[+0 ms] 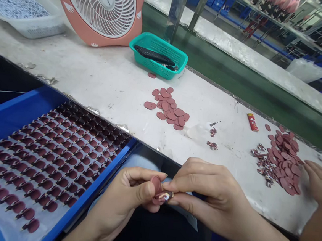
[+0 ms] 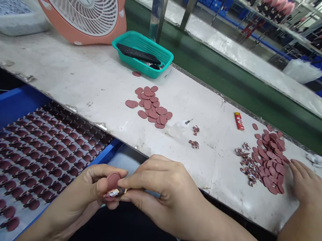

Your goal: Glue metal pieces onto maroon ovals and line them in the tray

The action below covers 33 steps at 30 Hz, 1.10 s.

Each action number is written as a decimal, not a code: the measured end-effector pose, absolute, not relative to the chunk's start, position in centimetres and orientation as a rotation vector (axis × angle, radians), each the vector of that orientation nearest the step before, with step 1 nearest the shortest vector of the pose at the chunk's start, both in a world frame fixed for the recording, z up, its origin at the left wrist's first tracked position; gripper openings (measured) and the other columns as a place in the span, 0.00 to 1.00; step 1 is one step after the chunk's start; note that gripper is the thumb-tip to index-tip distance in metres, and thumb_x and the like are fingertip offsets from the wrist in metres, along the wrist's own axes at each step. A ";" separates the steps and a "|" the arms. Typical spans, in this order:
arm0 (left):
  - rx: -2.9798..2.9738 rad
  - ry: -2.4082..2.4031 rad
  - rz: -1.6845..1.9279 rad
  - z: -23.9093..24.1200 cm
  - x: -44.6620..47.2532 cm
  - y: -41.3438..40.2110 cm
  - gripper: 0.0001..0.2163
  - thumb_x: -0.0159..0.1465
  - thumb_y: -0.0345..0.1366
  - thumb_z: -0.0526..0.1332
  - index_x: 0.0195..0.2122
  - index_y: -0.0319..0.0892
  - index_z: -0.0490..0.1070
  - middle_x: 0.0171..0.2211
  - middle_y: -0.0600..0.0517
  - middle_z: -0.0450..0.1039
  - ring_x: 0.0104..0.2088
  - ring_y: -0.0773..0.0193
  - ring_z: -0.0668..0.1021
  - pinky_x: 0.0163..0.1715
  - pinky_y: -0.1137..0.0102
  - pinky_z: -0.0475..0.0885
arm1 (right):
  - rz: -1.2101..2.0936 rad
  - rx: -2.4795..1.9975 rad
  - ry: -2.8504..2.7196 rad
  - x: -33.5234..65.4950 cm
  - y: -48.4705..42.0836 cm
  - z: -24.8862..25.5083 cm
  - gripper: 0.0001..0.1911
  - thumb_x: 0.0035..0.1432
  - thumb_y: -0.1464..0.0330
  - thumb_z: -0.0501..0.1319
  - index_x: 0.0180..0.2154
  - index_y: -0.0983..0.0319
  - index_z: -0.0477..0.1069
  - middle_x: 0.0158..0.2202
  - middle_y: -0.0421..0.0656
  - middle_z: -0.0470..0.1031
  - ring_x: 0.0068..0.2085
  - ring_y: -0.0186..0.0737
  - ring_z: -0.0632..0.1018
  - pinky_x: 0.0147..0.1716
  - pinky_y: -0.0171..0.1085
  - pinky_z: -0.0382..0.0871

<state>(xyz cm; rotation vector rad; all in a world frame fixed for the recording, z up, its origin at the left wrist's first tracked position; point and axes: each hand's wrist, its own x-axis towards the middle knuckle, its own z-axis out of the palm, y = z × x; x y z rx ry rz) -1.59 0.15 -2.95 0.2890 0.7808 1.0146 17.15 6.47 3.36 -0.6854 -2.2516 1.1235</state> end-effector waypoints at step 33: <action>0.298 0.828 1.041 -2.8 -1.4 0.5 0.24 0.48 0.53 0.75 0.39 0.39 0.82 0.29 0.49 0.76 0.29 0.68 0.77 0.21 0.78 0.77 | 1.172 -0.683 -2.190 16.8 7.4 3.2 0.05 0.59 0.72 0.68 0.39 0.59 0.80 0.32 0.39 0.80 0.34 0.30 0.78 0.35 0.29 0.71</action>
